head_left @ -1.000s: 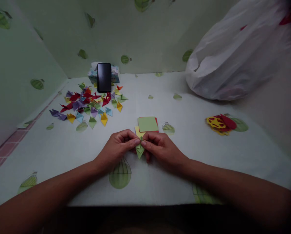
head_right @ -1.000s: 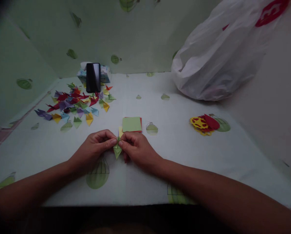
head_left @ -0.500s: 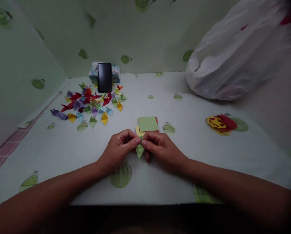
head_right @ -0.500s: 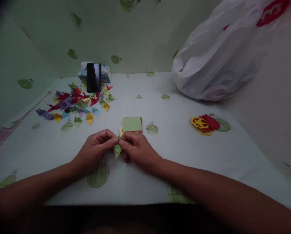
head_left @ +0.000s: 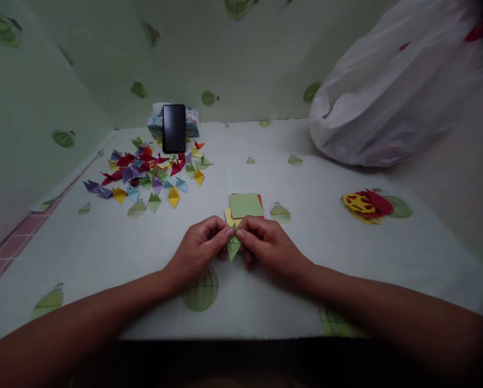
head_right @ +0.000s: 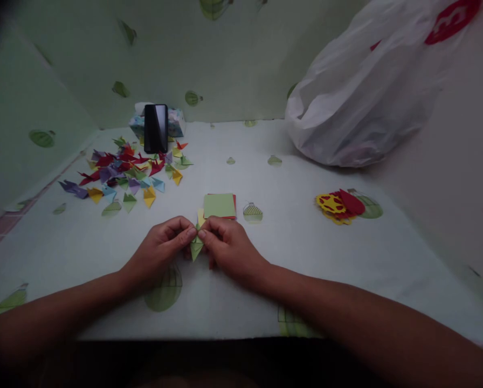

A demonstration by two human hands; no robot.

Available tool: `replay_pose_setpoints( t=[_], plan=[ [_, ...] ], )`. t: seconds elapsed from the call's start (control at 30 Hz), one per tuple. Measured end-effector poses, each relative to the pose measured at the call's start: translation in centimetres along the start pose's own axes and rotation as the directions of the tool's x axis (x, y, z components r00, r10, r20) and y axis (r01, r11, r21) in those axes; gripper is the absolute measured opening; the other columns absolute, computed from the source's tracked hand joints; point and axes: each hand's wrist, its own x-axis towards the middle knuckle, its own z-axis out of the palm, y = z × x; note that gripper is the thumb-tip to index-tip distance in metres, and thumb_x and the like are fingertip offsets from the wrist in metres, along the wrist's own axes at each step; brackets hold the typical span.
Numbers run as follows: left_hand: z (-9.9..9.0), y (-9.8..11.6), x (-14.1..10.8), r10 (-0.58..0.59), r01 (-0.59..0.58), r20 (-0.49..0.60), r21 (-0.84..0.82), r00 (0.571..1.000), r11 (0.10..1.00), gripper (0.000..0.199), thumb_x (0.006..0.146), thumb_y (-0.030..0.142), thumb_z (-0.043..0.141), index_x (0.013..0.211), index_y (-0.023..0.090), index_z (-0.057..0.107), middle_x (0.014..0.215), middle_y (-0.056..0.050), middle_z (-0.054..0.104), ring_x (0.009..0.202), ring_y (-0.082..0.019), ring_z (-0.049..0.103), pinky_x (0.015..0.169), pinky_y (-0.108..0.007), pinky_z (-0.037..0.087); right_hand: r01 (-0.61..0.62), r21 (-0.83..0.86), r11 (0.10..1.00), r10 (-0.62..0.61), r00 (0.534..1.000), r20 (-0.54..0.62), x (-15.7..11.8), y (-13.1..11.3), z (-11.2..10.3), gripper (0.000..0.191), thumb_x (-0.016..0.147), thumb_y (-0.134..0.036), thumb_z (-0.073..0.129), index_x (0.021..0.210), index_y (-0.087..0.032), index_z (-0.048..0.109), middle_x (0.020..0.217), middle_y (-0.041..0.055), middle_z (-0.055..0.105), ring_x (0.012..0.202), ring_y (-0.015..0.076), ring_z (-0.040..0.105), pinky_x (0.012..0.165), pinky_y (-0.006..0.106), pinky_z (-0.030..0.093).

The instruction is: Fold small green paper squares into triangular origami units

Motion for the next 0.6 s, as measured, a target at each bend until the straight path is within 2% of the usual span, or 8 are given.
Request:
replay_pose_setpoints(
  t=[0.23, 0.43, 0.6],
  plan=[
    [0.07, 0.06, -0.19, -0.020, 0.022, 0.054, -0.038, 0.998, 0.999, 0.022, 0.089, 0.035, 0.060, 0.079, 0.017, 0.055, 0.063, 0.003, 0.057, 0.057, -0.010, 0.052, 0.058, -0.023, 0.041, 0.029, -0.077, 0.997, -0.035, 0.997, -0.074, -0.18, -0.01, 0.30, 0.023, 0.092, -0.029, 0.053, 0.071, -0.020, 0.049, 0.052, -0.0052, 0.052, 0.045, 0.0097, 0.051, 0.047, 0.023, 0.039],
    [-0.12, 0.00, 0.12, -0.028, 0.030, 0.074, -0.030, 0.997, 0.999, 0.024, 0.086, 0.036, 0.061, 0.076, 0.017, 0.052, 0.062, 0.005, 0.052, 0.052, -0.008, 0.048, 0.052, -0.022, 0.037, 0.005, 0.045, 0.999, -0.006, 1.000, 0.025, 0.15, 0.07, -0.25, 0.027, 0.093, -0.035, 0.050, 0.072, -0.020, 0.048, 0.053, -0.0051, 0.052, 0.045, 0.0095, 0.051, 0.048, 0.023, 0.041],
    [-0.31, -0.01, 0.11, -0.046, 0.040, 0.111, 0.056, 0.993, 0.998, 0.025, 0.086, 0.037, 0.061, 0.075, 0.017, 0.052, 0.061, 0.006, 0.050, 0.052, -0.008, 0.046, 0.051, -0.022, 0.035, -0.006, 0.042, 0.999, 0.005, 0.999, 0.034, 0.18, -0.29, -0.50, 0.026, 0.089, -0.036, 0.057, 0.071, -0.019, 0.049, 0.051, -0.0065, 0.050, 0.042, 0.0086, 0.049, 0.043, 0.021, 0.038]
  ],
)
